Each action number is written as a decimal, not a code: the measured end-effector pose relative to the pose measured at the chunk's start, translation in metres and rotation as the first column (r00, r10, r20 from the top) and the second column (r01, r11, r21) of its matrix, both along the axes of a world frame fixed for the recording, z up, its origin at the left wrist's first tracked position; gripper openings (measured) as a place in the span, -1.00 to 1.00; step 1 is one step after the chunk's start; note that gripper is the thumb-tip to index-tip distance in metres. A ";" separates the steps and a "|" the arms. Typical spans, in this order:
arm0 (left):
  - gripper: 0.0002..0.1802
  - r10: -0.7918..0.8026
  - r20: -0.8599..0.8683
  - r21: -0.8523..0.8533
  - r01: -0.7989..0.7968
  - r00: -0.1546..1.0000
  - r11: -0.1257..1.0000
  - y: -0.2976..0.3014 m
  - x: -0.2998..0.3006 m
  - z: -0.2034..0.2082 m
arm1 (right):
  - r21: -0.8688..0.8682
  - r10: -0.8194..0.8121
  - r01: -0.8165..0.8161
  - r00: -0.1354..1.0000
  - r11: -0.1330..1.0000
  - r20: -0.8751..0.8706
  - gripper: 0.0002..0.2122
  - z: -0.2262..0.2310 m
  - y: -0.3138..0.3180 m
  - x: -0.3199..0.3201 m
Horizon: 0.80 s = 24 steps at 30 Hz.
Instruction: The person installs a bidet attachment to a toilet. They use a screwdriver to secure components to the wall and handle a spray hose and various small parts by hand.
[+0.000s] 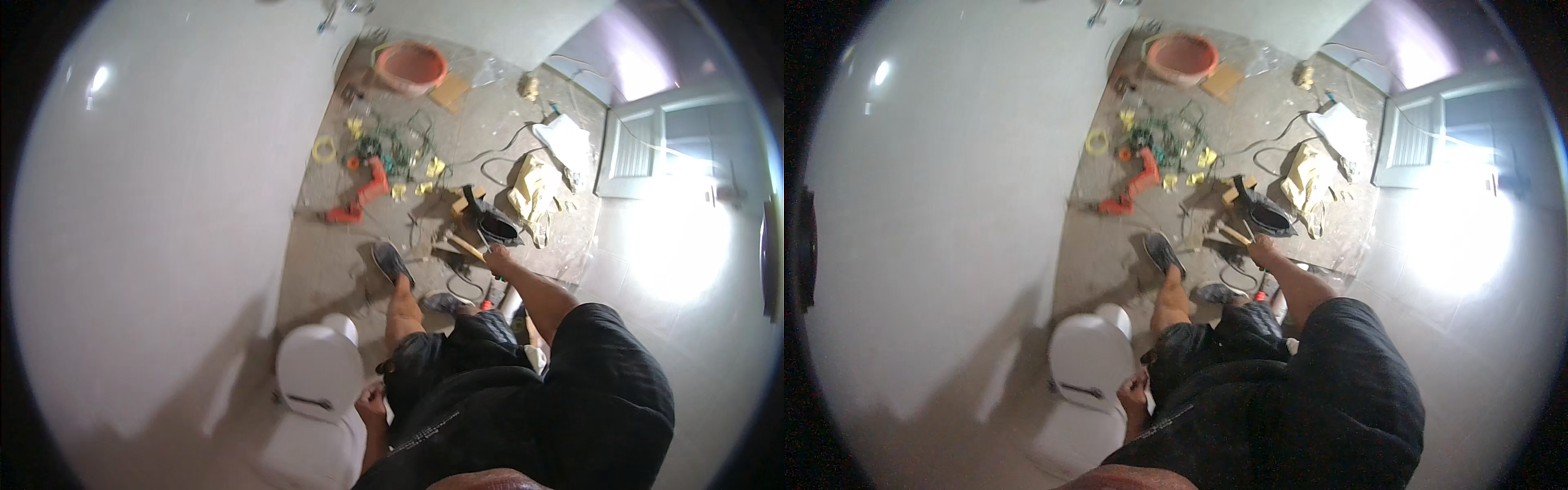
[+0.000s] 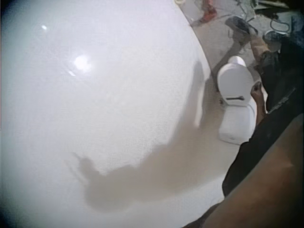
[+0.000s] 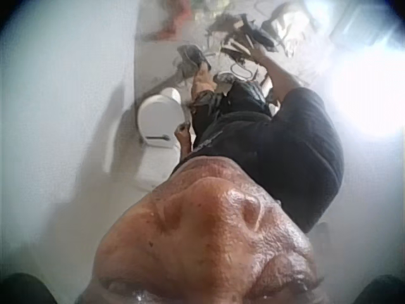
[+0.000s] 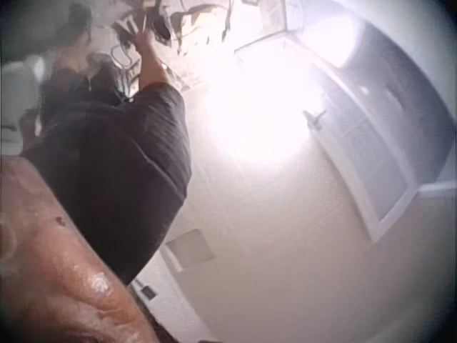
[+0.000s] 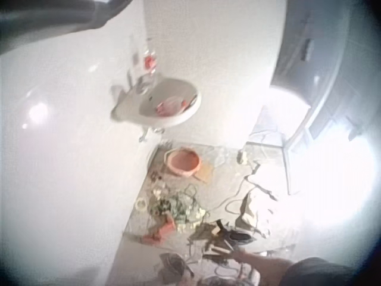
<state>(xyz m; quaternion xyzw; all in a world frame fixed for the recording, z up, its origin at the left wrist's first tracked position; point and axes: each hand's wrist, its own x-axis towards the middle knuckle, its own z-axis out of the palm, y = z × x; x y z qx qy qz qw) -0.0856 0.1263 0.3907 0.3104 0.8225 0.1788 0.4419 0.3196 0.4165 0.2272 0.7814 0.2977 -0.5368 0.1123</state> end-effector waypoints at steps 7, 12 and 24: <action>-0.62 0.409 0.096 -0.257 -0.375 0.907 0.891 0.100 -0.154 0.010 | 0.337 0.076 -0.105 0.992 0.935 0.101 -0.71 0.090 0.071 0.003; -0.70 0.158 -0.050 -0.077 -0.162 0.986 0.984 0.210 -0.219 0.017 | 0.341 -0.371 0.361 0.928 0.868 -0.038 -0.80 0.142 0.045 0.028; -0.65 -0.294 0.212 -0.243 0.342 0.932 0.908 0.483 -0.080 0.028 | 0.269 -0.833 0.790 0.543 0.551 0.108 -0.81 0.129 -0.152 0.121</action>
